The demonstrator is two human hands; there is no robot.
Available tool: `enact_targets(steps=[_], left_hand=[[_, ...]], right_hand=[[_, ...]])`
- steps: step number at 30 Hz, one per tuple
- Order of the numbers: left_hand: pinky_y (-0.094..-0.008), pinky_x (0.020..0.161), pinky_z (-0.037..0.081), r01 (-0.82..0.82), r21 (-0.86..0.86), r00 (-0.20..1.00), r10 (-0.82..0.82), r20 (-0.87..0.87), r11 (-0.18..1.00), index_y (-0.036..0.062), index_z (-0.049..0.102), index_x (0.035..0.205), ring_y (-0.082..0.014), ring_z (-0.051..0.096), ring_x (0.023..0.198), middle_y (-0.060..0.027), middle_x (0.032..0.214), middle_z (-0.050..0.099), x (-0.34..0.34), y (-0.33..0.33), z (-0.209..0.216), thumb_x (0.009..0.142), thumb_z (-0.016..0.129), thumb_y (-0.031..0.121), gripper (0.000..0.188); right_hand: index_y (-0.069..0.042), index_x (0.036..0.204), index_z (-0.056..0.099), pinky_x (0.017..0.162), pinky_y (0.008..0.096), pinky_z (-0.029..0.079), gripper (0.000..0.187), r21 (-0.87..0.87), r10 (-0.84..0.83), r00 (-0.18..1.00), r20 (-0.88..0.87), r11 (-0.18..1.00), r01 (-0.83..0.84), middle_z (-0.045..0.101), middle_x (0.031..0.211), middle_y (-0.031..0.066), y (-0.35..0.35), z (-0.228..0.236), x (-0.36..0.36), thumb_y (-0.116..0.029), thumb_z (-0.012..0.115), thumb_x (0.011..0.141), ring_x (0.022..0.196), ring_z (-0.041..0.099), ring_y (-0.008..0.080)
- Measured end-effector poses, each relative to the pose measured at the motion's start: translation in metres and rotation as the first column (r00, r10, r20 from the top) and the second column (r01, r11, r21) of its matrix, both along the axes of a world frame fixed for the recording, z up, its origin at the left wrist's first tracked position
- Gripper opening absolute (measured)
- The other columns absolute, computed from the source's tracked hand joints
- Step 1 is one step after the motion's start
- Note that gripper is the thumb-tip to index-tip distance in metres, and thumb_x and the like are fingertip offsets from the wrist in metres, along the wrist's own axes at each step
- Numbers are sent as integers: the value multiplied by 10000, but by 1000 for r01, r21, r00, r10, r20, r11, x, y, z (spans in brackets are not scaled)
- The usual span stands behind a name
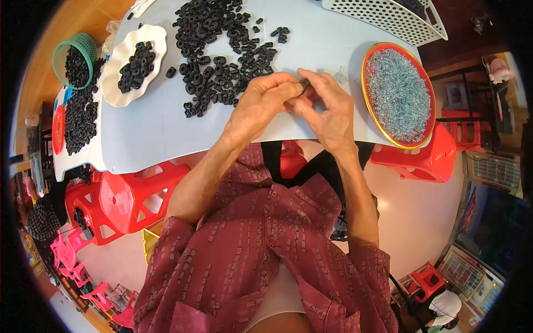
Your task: Assembling small black circular components with tiny blue beads by hand on a workshop table.
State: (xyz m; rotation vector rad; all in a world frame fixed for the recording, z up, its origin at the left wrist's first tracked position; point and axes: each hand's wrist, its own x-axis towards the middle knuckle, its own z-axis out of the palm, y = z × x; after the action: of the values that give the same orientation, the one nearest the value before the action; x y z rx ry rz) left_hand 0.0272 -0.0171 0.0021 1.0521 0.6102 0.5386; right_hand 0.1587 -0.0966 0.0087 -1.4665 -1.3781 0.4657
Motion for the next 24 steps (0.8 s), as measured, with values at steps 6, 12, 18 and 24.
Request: enact_targets(steps=[6, 12, 18, 24], left_hand=[[-248, 717, 497, 65, -83, 997, -61, 56, 994, -15, 630, 937, -102, 568, 741, -35, 818, 606, -1, 5, 6, 927, 494, 163, 224], [-232, 695, 475, 13, -54, 999, -11, 52, 998, -3, 627, 921, -72, 530, 738, -6, 781, 571, 0, 3, -3, 927, 490, 181, 229], [-221, 683, 450, 24, -44, 999, -23, 25, 999, 21, 620, 892, -59, 509, 734, 12, 779, 555, 3, 4, -1, 924, 487, 198, 224], [-256, 734, 495, 74, -37, 995, -71, 69, 997, -11, 601, 1029, -76, 567, 769, -12, 875, 604, 0, 7, -4, 929, 507, 143, 206]], right_hand=[[38, 1086, 585, 608, 259, 502, 352, -55, -26, 1000, -17, 998, 25, 599, 873, 106, -1, 4, -2, -1, 686, 751, 671, 610, 152], [43, 1073, 590, 655, 301, 513, 338, 88, -70, 986, 153, 995, 57, 619, 950, 149, 1, -5, -6, 14, 677, 748, 753, 640, 245], [46, 1062, 598, 686, 331, 513, 338, 83, -91, 975, 200, 994, 76, 616, 953, 168, 1, -6, -7, 13, 681, 736, 809, 633, 298], [40, 1067, 594, 680, 332, 512, 342, 168, -117, 957, 267, 983, 73, 616, 939, 161, 2, -4, -8, 11, 683, 738, 792, 638, 282]])
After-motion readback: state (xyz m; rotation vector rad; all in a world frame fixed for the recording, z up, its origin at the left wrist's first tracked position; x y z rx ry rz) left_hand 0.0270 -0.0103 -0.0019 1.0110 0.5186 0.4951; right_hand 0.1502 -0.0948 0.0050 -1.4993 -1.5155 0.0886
